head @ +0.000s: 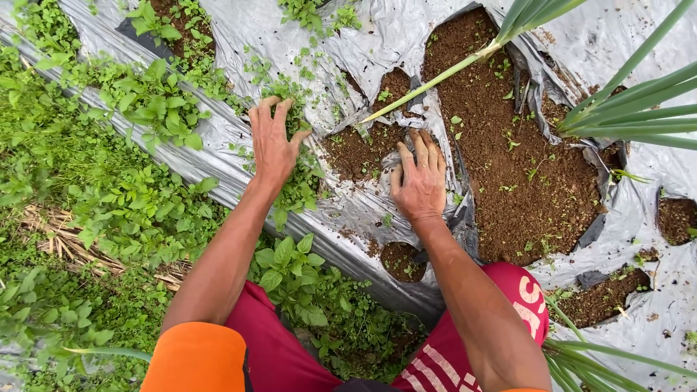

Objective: The person kneels on the ground and removes small weeds by hand from around the base of onion plants growing in a garden bed covered with plastic mulch. The person pulls the weeds from the soil and the plastic surface, gathering them in their hands.

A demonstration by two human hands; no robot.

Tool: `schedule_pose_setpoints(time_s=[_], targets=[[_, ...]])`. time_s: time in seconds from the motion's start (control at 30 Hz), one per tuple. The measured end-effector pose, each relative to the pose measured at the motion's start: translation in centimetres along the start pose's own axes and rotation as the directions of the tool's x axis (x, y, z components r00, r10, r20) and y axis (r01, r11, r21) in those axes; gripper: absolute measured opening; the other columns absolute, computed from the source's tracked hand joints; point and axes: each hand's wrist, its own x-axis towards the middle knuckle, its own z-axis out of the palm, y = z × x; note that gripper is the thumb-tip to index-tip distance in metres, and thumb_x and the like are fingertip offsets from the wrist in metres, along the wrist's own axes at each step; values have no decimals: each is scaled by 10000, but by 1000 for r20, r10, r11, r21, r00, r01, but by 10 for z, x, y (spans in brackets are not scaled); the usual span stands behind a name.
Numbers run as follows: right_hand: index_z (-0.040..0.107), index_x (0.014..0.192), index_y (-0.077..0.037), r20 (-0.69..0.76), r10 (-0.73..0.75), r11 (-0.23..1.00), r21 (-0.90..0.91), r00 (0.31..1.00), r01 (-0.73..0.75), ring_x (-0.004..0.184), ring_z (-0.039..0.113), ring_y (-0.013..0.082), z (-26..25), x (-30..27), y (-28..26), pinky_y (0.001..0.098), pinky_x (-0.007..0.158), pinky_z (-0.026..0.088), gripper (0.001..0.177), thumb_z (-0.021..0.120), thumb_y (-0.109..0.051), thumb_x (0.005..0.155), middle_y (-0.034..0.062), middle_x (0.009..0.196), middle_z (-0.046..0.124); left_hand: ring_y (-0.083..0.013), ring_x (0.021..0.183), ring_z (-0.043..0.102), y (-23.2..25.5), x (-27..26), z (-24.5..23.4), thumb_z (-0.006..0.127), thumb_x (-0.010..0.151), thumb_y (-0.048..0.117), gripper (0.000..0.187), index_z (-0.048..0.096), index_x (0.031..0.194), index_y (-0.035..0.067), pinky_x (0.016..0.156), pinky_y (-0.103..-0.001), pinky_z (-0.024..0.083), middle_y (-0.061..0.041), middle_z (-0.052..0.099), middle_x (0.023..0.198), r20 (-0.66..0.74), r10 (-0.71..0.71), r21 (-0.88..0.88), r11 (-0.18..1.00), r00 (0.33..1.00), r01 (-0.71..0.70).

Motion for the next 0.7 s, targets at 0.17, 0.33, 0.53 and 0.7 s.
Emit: schedule_pose_setpoints(time_s=[0.17,0.33,0.53,0.7], targets=[[631,1348,-210,-6,-8,1000,2,1000,8,1332,523,334,4,-3,1,475,1101,406,425,507,-271,945,107,1460,534,-223,1107,484,-34,7,24,769,922,74,200,688,1089,149,966,-376,453,-21,589,1043,-51,-29,-115,993,998,23],[638,1342,-196,-25,-12,1000,1,1000,12,1303,543,351,-3,-1,-4,482,1089,414,416,527,-250,944,126,1429,555,-255,1160,635,-37,10,26,721,1005,145,155,663,1148,132,1051,-478,449,-73,704,1123,-98,-226,-425,890,969,164],[622,1356,-204,7,3,1000,10,1000,-3,1356,494,337,1,-3,-3,477,1113,378,422,523,-258,950,112,1481,512,-276,1253,520,-24,9,-4,679,1047,344,250,662,1208,153,1175,-564,258,-65,631,1189,-20,-323,-759,620,946,196],[586,1407,-169,117,46,998,46,992,-52,1396,452,386,1,-3,-3,517,1167,322,463,454,-314,988,156,1531,469,-426,1333,510,-27,14,-16,684,979,237,243,587,1181,142,1118,-722,293,-186,591,1303,-85,-244,-519,839,966,167]])
